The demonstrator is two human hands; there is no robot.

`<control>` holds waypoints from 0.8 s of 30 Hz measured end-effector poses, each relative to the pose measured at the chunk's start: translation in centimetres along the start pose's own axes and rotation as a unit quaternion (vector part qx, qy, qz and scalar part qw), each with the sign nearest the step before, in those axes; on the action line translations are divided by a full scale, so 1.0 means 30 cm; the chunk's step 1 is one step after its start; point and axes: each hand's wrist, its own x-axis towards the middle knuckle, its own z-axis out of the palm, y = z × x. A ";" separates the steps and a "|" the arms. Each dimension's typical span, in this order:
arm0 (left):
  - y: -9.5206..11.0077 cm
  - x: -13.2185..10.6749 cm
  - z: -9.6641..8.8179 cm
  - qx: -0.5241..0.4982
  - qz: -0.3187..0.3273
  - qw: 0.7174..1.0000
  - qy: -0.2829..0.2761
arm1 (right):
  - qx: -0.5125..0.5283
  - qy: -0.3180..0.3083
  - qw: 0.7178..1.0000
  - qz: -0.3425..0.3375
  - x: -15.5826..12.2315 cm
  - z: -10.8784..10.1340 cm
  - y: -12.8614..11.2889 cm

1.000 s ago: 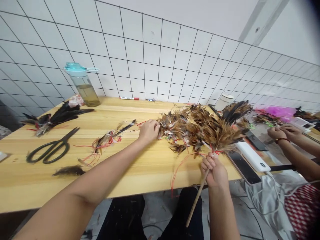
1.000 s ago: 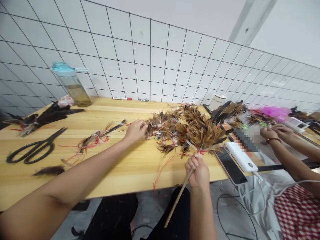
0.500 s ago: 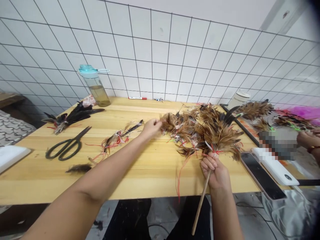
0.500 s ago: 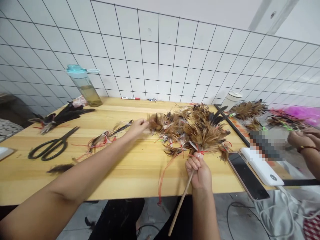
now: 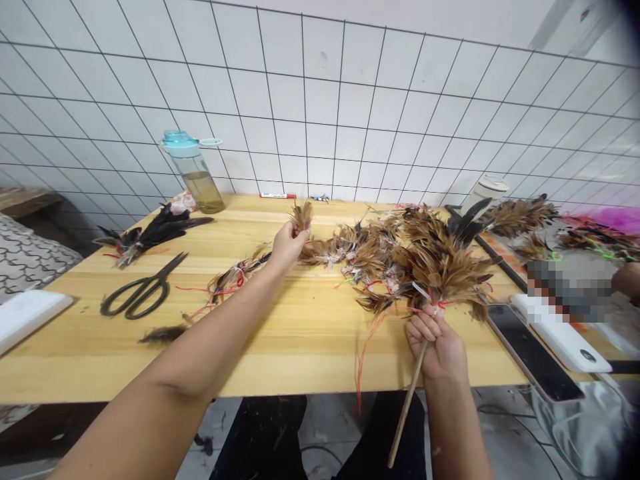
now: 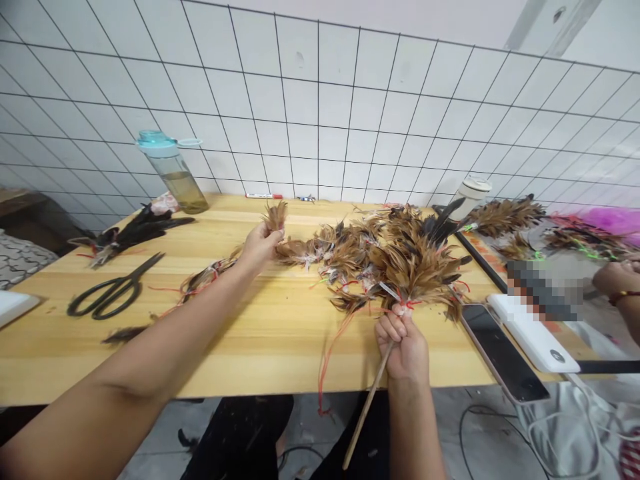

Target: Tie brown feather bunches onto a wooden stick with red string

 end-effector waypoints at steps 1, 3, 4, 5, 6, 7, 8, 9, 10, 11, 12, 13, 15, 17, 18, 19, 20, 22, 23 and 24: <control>0.002 -0.002 -0.003 0.011 0.015 1.000 -0.010 | 0.004 -0.001 1.000 -0.007 0.000 -0.001 -0.001; 0.010 -0.013 -0.004 0.019 0.041 0.998 -0.047 | 0.011 -0.003 1.000 -0.024 0.001 -0.002 -0.003; 0.016 -0.022 -0.003 0.027 0.051 0.996 -0.069 | 0.015 -0.004 0.999 -0.035 0.002 -0.003 -0.004; 0.023 -0.032 -0.001 0.043 0.059 0.993 -0.091 | 0.019 -0.005 0.999 -0.046 0.002 -0.003 -0.006; 0.031 -0.042 0.002 0.067 0.065 0.989 -0.111 | 0.022 -0.005 0.998 -0.058 0.002 -0.003 -0.007; 0.037 -0.052 0.004 0.098 0.069 0.984 -0.129 | 0.025 -0.005 0.997 -0.069 0.002 -0.002 -0.008; 0.043 -0.060 0.006 0.136 0.070 0.977 -0.149 | 0.028 -0.003 0.997 -0.078 0.001 -0.002 -0.010; 0.048 -0.067 0.009 0.179 0.069 0.966 -0.173 | 0.030 -0.001 0.996 -0.086 0.001 -0.001 -0.011; 0.050 -0.073 0.010 0.225 0.069 0.952 -0.197 | 0.031 0.001 0.995 -0.093 -0.001 -0.001 -0.012; 0.052 -0.078 0.012 0.267 0.073 0.936 -0.218 | 0.032 0.004 0.995 -0.099 -0.002 0.000 -0.013; 0.052 -0.081 0.014 0.304 0.084 0.920 -0.233 | 0.033 0.006 0.994 -0.105 -0.003 0.000 -0.014; 0.051 -0.084 0.017 0.332 0.101 0.907 -0.238 | 0.033 0.007 0.993 -0.110 -0.003 -0.001 -0.015; 0.051 -0.091 0.023 0.354 0.143 0.897 -0.221 | 0.031 0.008 0.993 -0.116 -0.005 -0.001 -0.015; 0.055 -0.104 0.032 0.338 0.177 0.906 -0.184 | 0.025 0.008 0.992 -0.120 -0.006 -0.002 -0.014; 0.060 -0.113 0.038 0.323 0.185 0.913 -0.168 | 0.021 0.008 0.992 -0.121 -0.006 -0.002 -0.013; 0.066 -0.125 0.044 0.302 0.187 0.922 -0.156 | 0.016 0.007 0.992 -0.122 -0.007 -0.002 -0.012; 0.074 -0.140 0.052 0.279 0.185 0.930 -0.151 | 0.011 0.004 0.992 -0.123 -0.008 -0.001 -0.011; 0.095 -0.179 0.070 0.233 0.174 0.941 -0.171 | 0.002 -0.001 0.992 -0.124 -0.011 0.000 -0.009; 0.107 -0.202 0.081 0.216 0.169 0.943 -0.191 | -0.004 -0.002 0.992 -0.124 -0.012 0.002 -0.007; 0.120 -0.225 0.093 0.205 0.165 0.941 -0.214 | -0.011 -0.002 0.992 -0.125 -0.013 0.003 -0.006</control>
